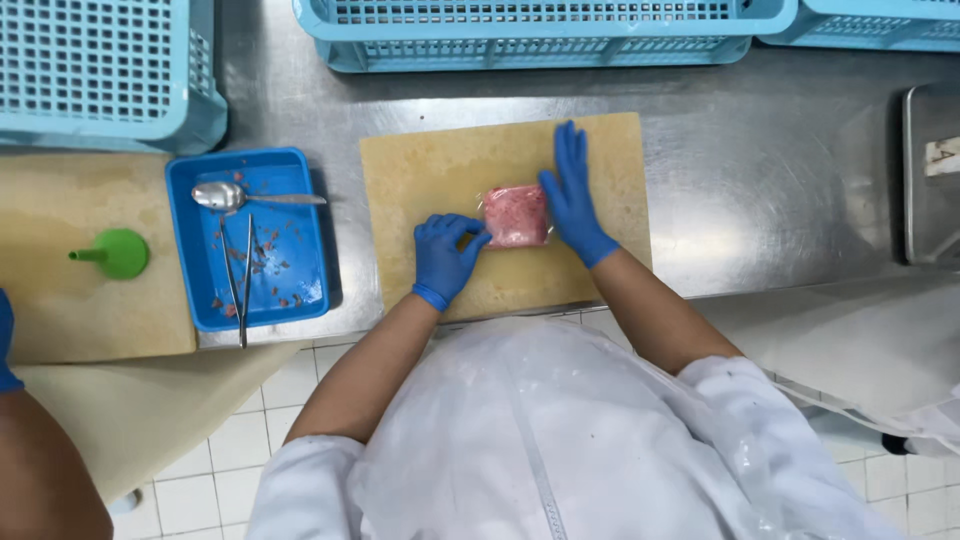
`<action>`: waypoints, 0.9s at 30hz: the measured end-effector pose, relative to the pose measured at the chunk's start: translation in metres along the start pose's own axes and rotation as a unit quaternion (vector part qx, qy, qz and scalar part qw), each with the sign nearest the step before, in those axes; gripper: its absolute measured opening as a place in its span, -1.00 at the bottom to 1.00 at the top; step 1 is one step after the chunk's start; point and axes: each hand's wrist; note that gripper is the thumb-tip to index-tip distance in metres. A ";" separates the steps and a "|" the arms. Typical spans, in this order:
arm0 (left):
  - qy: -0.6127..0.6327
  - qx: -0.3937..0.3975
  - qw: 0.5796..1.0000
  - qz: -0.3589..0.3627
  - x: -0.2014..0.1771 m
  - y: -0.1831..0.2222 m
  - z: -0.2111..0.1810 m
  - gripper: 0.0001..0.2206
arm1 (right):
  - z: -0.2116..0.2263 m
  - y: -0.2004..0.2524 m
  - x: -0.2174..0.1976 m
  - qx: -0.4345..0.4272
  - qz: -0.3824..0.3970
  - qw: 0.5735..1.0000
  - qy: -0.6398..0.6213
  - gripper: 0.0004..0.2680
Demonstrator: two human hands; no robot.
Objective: The person places portions of ground meat into plastic bags and seals them using a small green funnel-like tool.
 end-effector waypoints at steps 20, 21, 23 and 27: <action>0.472 -0.292 0.831 0.036 -0.071 -0.085 -0.131 -0.71 | 0.096 0.048 -0.066 0.217 -0.058 0.885 -0.409 -0.68; 0.471 -0.293 0.831 0.035 -0.062 -0.074 -0.116 -0.71 | 0.104 0.049 -0.070 0.218 -0.057 0.884 -0.409 -0.68; 0.413 -0.312 0.850 0.096 -0.043 -0.058 -0.084 -0.52 | 0.117 0.045 -0.079 0.229 -0.070 0.869 -0.433 -0.63; 0.361 -0.284 0.882 0.108 -0.043 -0.045 -0.083 -0.54 | 0.087 0.044 -0.063 0.250 -0.079 0.820 -0.508 -0.76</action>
Point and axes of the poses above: each hand's wrist, its own y-axis away from the middle knuckle, its own x-axis out of the palm, z = x × y, and after that the axes turned 9 degrees about y, right-handed
